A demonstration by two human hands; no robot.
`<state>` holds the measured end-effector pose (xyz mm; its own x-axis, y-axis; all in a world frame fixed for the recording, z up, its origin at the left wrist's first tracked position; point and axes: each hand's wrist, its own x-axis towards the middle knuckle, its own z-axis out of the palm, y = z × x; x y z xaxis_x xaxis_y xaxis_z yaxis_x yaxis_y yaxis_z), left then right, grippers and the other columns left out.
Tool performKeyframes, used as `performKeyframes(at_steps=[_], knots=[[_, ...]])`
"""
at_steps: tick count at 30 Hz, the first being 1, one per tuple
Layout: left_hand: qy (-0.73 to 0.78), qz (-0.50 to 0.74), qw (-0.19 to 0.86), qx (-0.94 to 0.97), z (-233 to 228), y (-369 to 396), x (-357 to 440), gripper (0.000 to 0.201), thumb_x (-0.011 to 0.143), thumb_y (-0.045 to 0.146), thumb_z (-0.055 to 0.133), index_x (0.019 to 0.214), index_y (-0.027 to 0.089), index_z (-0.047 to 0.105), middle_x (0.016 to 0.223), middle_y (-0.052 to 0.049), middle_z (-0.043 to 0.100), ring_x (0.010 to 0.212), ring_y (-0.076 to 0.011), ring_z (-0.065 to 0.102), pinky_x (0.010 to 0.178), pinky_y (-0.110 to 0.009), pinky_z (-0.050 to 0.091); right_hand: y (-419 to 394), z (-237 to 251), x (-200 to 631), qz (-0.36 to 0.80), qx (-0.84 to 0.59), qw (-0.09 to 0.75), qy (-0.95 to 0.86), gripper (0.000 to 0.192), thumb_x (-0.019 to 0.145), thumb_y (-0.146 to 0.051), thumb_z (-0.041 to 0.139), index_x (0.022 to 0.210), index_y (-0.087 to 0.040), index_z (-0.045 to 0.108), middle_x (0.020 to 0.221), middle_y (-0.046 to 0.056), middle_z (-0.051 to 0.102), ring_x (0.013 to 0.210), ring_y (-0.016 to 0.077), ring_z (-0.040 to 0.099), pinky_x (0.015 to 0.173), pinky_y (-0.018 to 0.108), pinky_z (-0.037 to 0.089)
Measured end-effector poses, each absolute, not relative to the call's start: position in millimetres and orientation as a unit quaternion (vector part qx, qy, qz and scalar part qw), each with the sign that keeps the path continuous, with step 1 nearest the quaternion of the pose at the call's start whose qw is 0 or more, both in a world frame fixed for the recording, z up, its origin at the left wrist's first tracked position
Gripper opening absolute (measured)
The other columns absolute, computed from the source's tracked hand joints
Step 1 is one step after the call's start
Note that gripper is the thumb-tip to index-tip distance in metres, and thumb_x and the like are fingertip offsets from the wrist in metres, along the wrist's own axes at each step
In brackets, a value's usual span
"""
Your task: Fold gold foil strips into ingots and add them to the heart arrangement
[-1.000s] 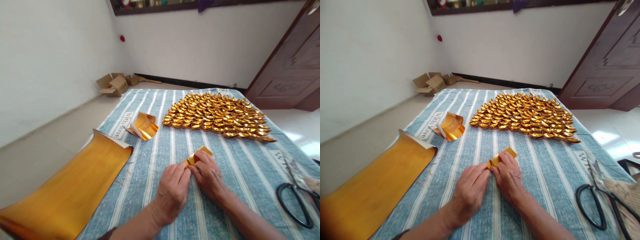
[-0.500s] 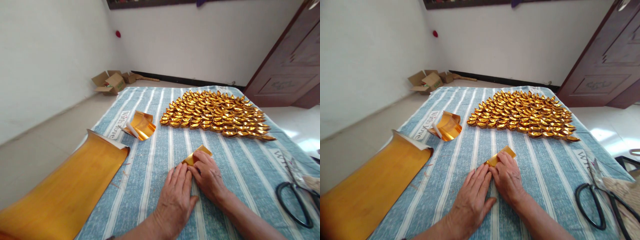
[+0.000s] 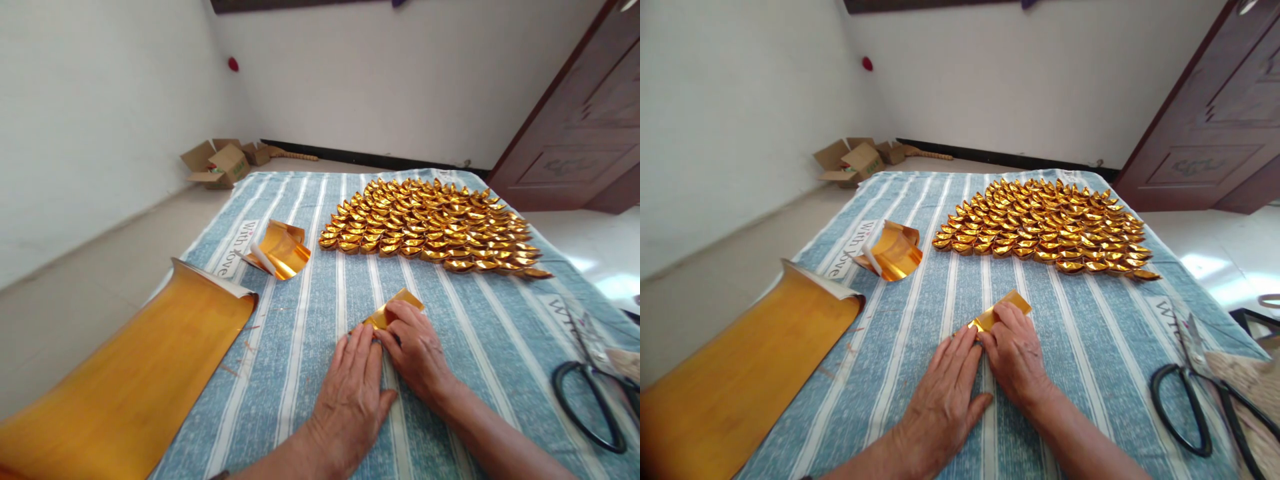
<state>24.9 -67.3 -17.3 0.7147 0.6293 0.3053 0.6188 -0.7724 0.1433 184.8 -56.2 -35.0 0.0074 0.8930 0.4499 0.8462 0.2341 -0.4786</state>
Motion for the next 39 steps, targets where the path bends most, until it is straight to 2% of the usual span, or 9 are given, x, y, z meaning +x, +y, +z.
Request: performKeyframes(at_steps=[12,24,39], knots=[[0.346,0.138,-0.020,0.928,-13.5,-69.3,25.8,0.045,0.088,0.033,0.051,0.124,0.005,0.048,0.135,-0.024,0.050,0.129,-0.0348,0.044,0.098,-0.051,0.046,-56.3,-31.2,184.1,0.038,-0.621,0.339,-0.705,0.028,0.091,-0.020,0.048,0.064,-0.017,0.057,0.097,0.010,0.062,0.096,0.0233,0.054,0.083,0.039,0.045],[0.359,0.139,0.006,0.923,-10.2,-68.9,26.3,0.045,0.090,0.037,0.049,0.124,0.008,0.049,0.135,-0.021,0.051,0.129,-0.0334,0.044,0.100,-0.050,0.045,-55.6,-32.4,185.3,0.043,-0.617,0.335,-0.711,0.027,0.090,-0.020,0.051,0.063,-0.017,0.056,0.095,0.010,0.062,0.095,0.0229,0.055,0.083,0.039,0.044],[0.355,0.122,0.008,0.927,-10.9,-68.6,26.8,0.047,0.088,0.034,0.051,0.126,0.006,0.047,0.137,-0.022,0.048,0.131,-0.0340,0.040,0.101,-0.051,0.043,-55.2,-32.2,185.3,0.034,-0.613,0.339,-0.712,0.028,0.090,-0.021,0.052,0.063,-0.016,0.055,0.094,0.011,0.062,0.095,0.0239,0.055,0.082,0.040,0.044]])
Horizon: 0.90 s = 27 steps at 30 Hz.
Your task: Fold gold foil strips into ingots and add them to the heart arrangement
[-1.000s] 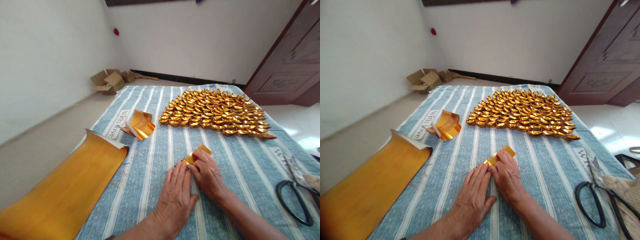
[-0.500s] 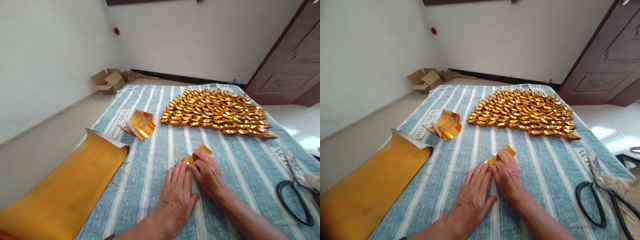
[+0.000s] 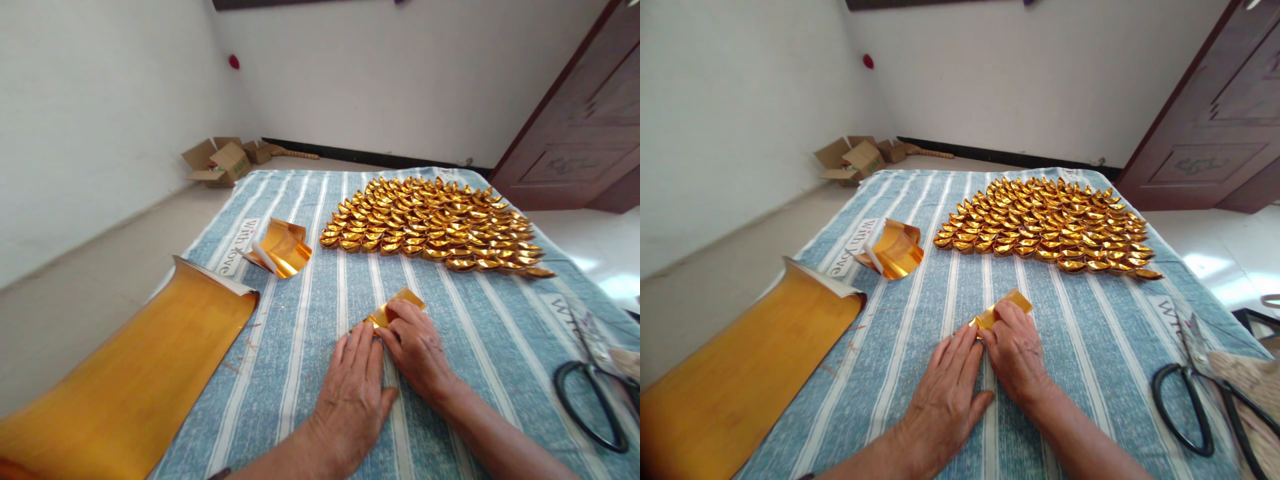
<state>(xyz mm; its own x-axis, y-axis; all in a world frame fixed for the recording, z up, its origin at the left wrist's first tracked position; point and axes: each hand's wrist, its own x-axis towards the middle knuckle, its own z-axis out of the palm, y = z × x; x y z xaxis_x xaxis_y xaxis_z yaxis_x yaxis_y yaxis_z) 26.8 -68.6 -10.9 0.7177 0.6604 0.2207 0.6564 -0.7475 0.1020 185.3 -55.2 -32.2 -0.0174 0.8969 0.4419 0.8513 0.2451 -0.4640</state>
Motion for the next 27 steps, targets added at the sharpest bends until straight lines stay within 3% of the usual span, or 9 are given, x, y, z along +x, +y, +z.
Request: performKeyframes(at_steps=[27], knots=[[0.370,0.120,0.035,0.921,-10.8,-70.6,27.4,0.049,0.088,0.036,0.051,0.127,0.007,0.047,0.139,-0.021,0.047,0.133,-0.0332,0.039,0.103,-0.051,0.041,-55.3,-32.6,186.2,0.038,-0.619,0.326,-0.714,0.029,0.092,-0.025,0.049,0.065,-0.017,0.055,0.093,0.010,0.062,0.093,0.0228,0.055,0.081,0.040,0.045]])
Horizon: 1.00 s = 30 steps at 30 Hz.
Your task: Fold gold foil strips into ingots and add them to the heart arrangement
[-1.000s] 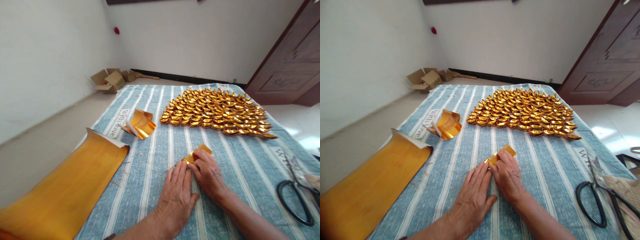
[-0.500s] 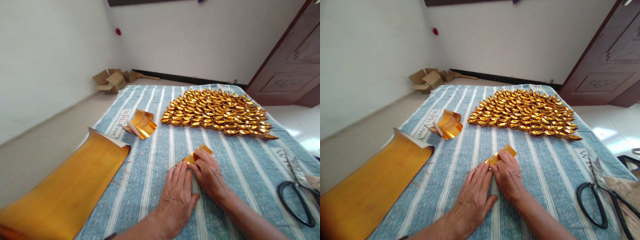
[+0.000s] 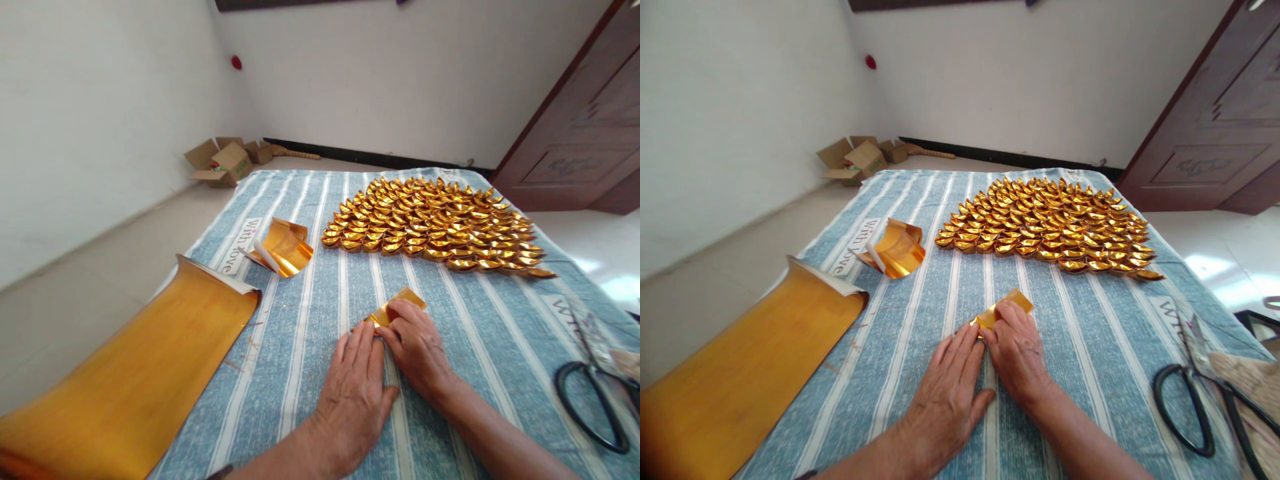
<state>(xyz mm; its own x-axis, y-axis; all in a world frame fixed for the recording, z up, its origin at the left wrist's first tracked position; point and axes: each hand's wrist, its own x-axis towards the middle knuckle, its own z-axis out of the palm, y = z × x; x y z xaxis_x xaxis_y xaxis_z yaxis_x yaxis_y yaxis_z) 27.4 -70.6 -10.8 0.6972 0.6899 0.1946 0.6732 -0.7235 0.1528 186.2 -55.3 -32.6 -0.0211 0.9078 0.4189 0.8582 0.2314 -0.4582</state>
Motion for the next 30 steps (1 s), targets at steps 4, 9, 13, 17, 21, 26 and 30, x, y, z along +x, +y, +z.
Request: performKeyframes(at_steps=[4,9,13,17,21,26,30], knots=[[0.371,0.117,0.037,0.921,-9.5,-70.3,27.6,0.048,0.089,0.034,0.050,0.128,0.007,0.046,0.140,-0.022,0.046,0.133,-0.0331,0.038,0.103,-0.052,0.041,-55.3,-32.1,186.0,0.034,-0.616,0.330,-0.714,0.028,0.092,-0.024,0.049,0.065,-0.017,0.056,0.093,0.010,0.062,0.093,0.0227,0.055,0.080,0.039,0.045],[0.376,0.122,0.055,0.917,-8.2,-70.0,27.6,0.049,0.090,0.038,0.049,0.128,0.009,0.047,0.140,-0.020,0.046,0.134,-0.0325,0.037,0.104,-0.051,0.040,-55.4,-32.7,185.5,0.025,-0.615,0.333,-0.714,0.029,0.092,-0.024,0.048,0.065,-0.018,0.056,0.094,0.010,0.062,0.094,0.0230,0.055,0.080,0.040,0.046],[0.376,0.120,0.057,0.917,-8.3,-69.9,27.7,0.049,0.089,0.038,0.050,0.128,0.008,0.046,0.140,-0.020,0.046,0.134,-0.0327,0.036,0.104,-0.051,0.039,-55.2,-31.9,185.0,0.022,-0.616,0.335,-0.712,0.028,0.092,-0.023,0.048,0.066,-0.018,0.056,0.094,0.010,0.062,0.094,0.0233,0.055,0.079,0.039,0.046],[0.369,0.114,0.046,0.921,-9.7,-69.5,27.4,0.050,0.089,0.035,0.051,0.130,0.007,0.045,0.140,-0.021,0.045,0.135,-0.0330,0.035,0.103,-0.053,0.040,-56.4,-27.9,186.3,0.044,-0.616,0.330,-0.714,0.030,0.091,-0.025,0.048,0.062,-0.019,0.055,0.091,0.010,0.062,0.091,0.0224,0.056,0.078,0.040,0.046],[0.365,0.112,0.037,0.923,-10.3,-69.5,27.3,0.052,0.089,0.036,0.051,0.131,0.006,0.044,0.142,-0.022,0.043,0.134,-0.0338,0.036,0.103,-0.053,0.041,-58.9,-25.6,189.4,0.064,-0.609,0.318,-0.724,0.026,0.088,-0.021,0.050,0.063,-0.018,0.056,0.099,0.012,0.061,0.095,0.0239,0.055,0.079,0.040,0.047],[0.369,0.108,0.032,0.923,-10.1,-69.8,27.5,0.053,0.089,0.040,0.051,0.130,0.007,0.046,0.142,-0.022,0.043,0.133,-0.0343,0.037,0.102,-0.053,0.042,-59.7,-27.2,190.5,0.062,-0.610,0.314,-0.725,0.025,0.088,-0.018,0.046,0.066,-0.018,0.059,0.102,0.012,0.061,0.097,0.0246,0.055,0.081,0.042,0.047],[0.371,0.115,0.030,0.921,-10.3,-70.2,27.2,0.052,0.090,0.041,0.049,0.129,0.008,0.047,0.142,-0.021,0.043,0.134,-0.0335,0.037,0.103,-0.052,0.041,-59.2,-28.1,189.5,0.052,-0.608,0.318,-0.725,0.027,0.089,-0.017,0.044,0.066,-0.018,0.059,0.101,0.012,0.061,0.098,0.0241,0.055,0.082,0.042,0.046]])
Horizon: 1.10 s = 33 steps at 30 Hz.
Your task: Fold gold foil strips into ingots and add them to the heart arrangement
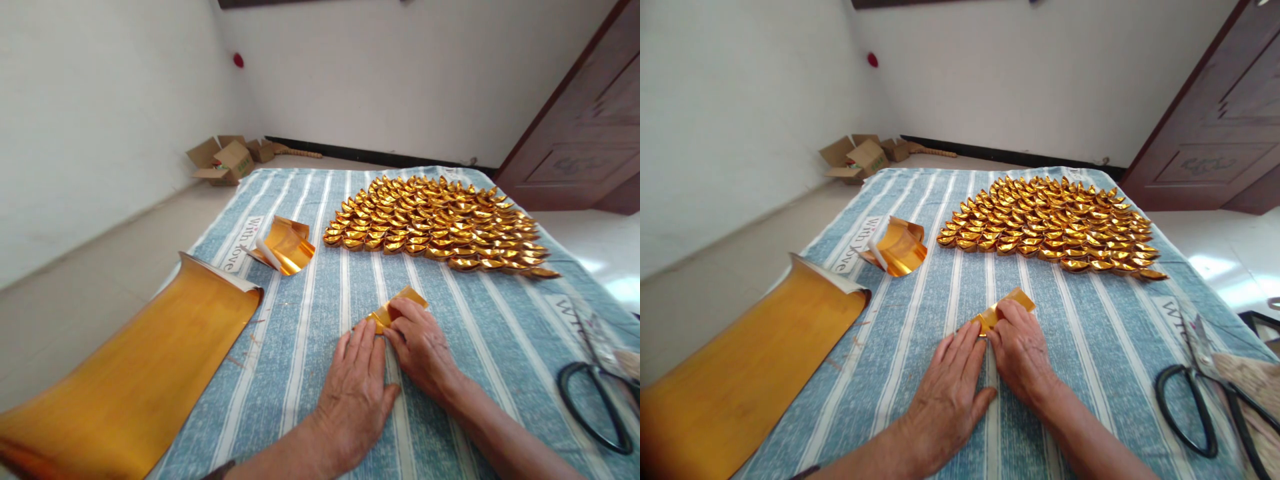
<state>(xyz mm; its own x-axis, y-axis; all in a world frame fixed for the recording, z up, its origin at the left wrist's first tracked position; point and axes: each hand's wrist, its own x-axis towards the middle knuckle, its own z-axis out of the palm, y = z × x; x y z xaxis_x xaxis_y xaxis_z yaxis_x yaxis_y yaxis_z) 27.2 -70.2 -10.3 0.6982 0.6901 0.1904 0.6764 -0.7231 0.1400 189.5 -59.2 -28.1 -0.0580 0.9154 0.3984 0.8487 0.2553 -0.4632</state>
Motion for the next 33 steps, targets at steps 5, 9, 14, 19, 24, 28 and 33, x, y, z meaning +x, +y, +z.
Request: performKeyframes(at_steps=[5,9,14,19,24,28,33], knots=[[0.371,0.108,0.036,0.922,-7.8,-70.1,27.0,0.053,0.089,0.041,0.050,0.130,0.008,0.047,0.142,-0.021,0.043,0.133,-0.0338,0.038,0.103,-0.052,0.041,-58.9,-29.2,189.6,0.048,-0.604,0.321,-0.728,0.027,0.089,-0.017,0.045,0.066,-0.019,0.059,0.101,0.011,0.061,0.098,0.0230,0.054,0.082,0.040,0.045],[0.371,0.102,0.040,0.922,-6.5,-69.5,27.1,0.053,0.089,0.042,0.050,0.130,0.008,0.047,0.142,-0.021,0.043,0.133,-0.0337,0.038,0.103,-0.052,0.041,-59.1,-29.9,189.6,0.052,-0.610,0.316,-0.725,0.027,0.089,-0.016,0.045,0.066,-0.018,0.059,0.101,0.011,0.061,0.097,0.0232,0.054,0.081,0.040,0.045],[0.373,0.097,0.045,0.922,-6.7,-69.3,27.4,0.054,0.088,0.044,0.051,0.129,0.009,0.047,0.143,-0.020,0.042,0.134,-0.0333,0.036,0.105,-0.051,0.039,-59.7,-28.3,189.4,0.054,-0.608,0.310,-0.729,0.027,0.089,-0.017,0.045,0.066,-0.018,0.058,0.102,0.012,0.060,0.097,0.0235,0.054,0.081,0.040,0.045],[0.374,0.101,0.048,0.921,-6.4,-69.2,27.7,0.051,0.089,0.043,0.049,0.128,0.009,0.048,0.142,-0.020,0.043,0.134,-0.0332,0.037,0.104,-0.051,0.039,-60.1,-26.1,188.7,0.055,-0.608,0.312,-0.727,0.026,0.089,-0.016,0.046,0.066,-0.017,0.058,0.101,0.012,0.061,0.097,0.0238,0.054,0.081,0.040,0.045],[0.377,0.092,0.054,0.920,-5.6,-68.4,28.7,0.052,0.089,0.044,0.049,0.129,0.010,0.048,0.142,-0.019,0.044,0.134,-0.0332,0.037,0.104,-0.052,0.039,-59.9,-25.6,188.2,0.059,-0.608,0.316,-0.726,0.027,0.089,-0.015,0.045,0.064,-0.017,0.056,0.101,0.011,0.061,0.097,0.0234,0.054,0.083,0.040,0.045],[0.382,0.068,0.065,0.919,-2.9,-67.9,29.8,0.054,0.089,0.045,0.049,0.131,0.011,0.046,0.144,-0.019,0.041,0.135,-0.0328,0.035,0.105,-0.052,0.038,-59.6,-25.1,188.0,0.062,-0.610,0.320,-0.722,0.025,0.088,-0.016,0.046,0.065,-0.017,0.056,0.100,0.012,0.061,0.095,0.0236,0.054,0.082,0.040,0.045],[0.384,0.040,0.074,0.920,-1.0,-67.6,29.6,0.056,0.089,0.043,0.048,0.133,0.010,0.042,0.147,-0.020,0.037,0.137,-0.0328,0.031,0.107,-0.053,0.035,-59.3,-24.3,187.9,0.062,-0.610,0.321,-0.722,0.025,0.088,-0.016,0.047,0.065,-0.017,0.055,0.100,0.012,0.061,0.093,0.0234,0.055,0.080,0.039,0.046]])
